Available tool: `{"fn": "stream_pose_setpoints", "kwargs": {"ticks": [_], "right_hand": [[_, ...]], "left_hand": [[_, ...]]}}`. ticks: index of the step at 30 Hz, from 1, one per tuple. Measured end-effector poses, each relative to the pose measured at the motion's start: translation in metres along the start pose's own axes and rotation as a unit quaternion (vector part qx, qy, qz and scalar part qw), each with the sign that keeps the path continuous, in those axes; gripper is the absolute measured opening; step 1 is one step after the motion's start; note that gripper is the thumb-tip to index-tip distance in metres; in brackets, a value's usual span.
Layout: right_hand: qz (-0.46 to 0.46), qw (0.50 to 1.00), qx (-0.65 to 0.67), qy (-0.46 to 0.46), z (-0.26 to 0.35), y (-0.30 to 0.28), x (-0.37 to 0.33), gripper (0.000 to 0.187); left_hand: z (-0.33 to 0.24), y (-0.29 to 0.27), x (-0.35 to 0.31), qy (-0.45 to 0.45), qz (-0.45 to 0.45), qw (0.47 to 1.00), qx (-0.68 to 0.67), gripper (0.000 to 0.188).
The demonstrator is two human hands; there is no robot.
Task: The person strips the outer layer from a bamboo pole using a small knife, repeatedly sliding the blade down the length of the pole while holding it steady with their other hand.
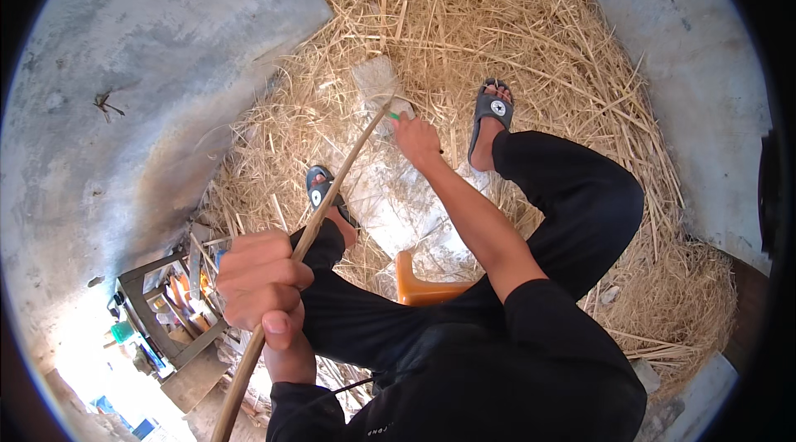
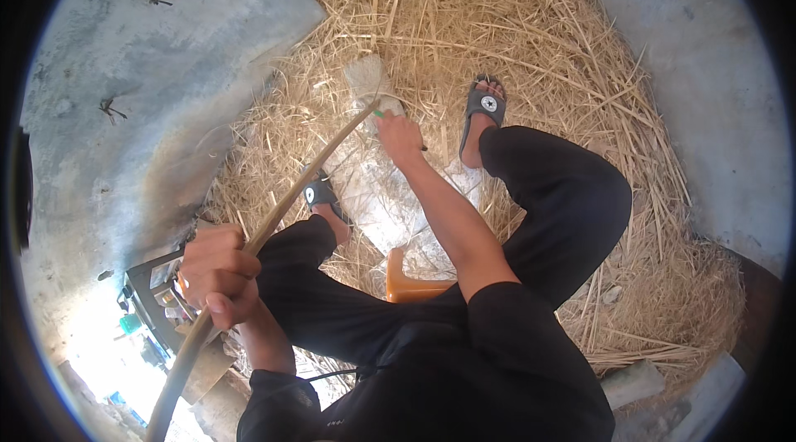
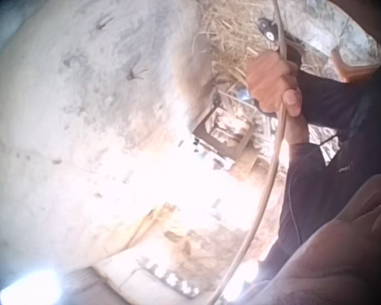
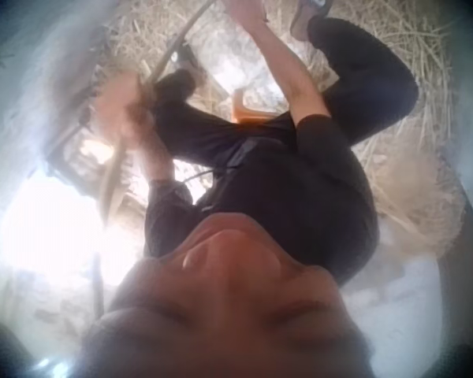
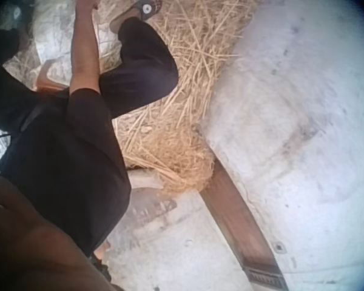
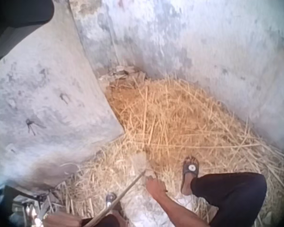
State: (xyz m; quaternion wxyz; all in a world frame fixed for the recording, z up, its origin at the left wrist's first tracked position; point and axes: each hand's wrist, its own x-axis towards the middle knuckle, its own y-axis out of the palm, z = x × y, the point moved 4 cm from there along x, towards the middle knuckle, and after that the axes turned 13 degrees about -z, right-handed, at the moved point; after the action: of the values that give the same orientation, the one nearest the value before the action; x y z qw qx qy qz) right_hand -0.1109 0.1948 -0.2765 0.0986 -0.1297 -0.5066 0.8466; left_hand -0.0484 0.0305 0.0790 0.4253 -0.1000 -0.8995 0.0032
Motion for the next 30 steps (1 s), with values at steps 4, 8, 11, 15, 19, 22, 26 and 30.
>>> {"fn": "stream_pose_setpoints", "kwargs": {"ticks": [4, 8, 11, 15, 19, 22, 26, 30], "right_hand": [[0.008, 0.999, -0.049, -0.002, -0.032, 0.043, 0.008, 0.043], [-0.005, 0.997, -0.059, 0.056, -0.051, 0.062, 0.023, 0.045], [0.025, 0.998, -0.062, 0.012, -0.061, 0.052, 0.021, 0.047], [0.065, 0.997, -0.009, 0.041, -0.070, 0.028, -0.016, 0.048], [0.051, 0.987, 0.103, 0.112, -0.041, -0.015, -0.032, 0.051], [0.011, 0.979, 0.188, 0.075, 0.011, -0.076, -0.035, 0.047], [-0.003, 0.984, 0.156, -0.089, 0.070, -0.153, -0.087, 0.039], [0.001, 0.992, 0.034, -0.121, 0.066, -0.153, -0.105, 0.036]], "left_hand": [[-0.001, -0.006, -0.009, -0.009, -0.013, 1.000, 0.005, 0.048], [-0.006, -0.003, -0.016, 0.003, 0.029, 0.999, -0.012, 0.050], [-0.002, -0.014, -0.014, -0.011, -0.008, 1.000, 0.000, 0.050], [0.001, -0.024, -0.015, -0.014, -0.019, 1.000, -0.007, 0.046], [0.005, -0.026, -0.021, -0.012, -0.036, 0.999, -0.005, 0.045], [0.007, -0.028, -0.021, 0.010, -0.053, 0.999, 0.001, 0.054], [0.006, -0.023, -0.018, 0.044, -0.017, 0.998, -0.029, 0.064], [-0.006, -0.006, -0.021, 0.018, 0.022, 0.999, -0.039, 0.065]]}}
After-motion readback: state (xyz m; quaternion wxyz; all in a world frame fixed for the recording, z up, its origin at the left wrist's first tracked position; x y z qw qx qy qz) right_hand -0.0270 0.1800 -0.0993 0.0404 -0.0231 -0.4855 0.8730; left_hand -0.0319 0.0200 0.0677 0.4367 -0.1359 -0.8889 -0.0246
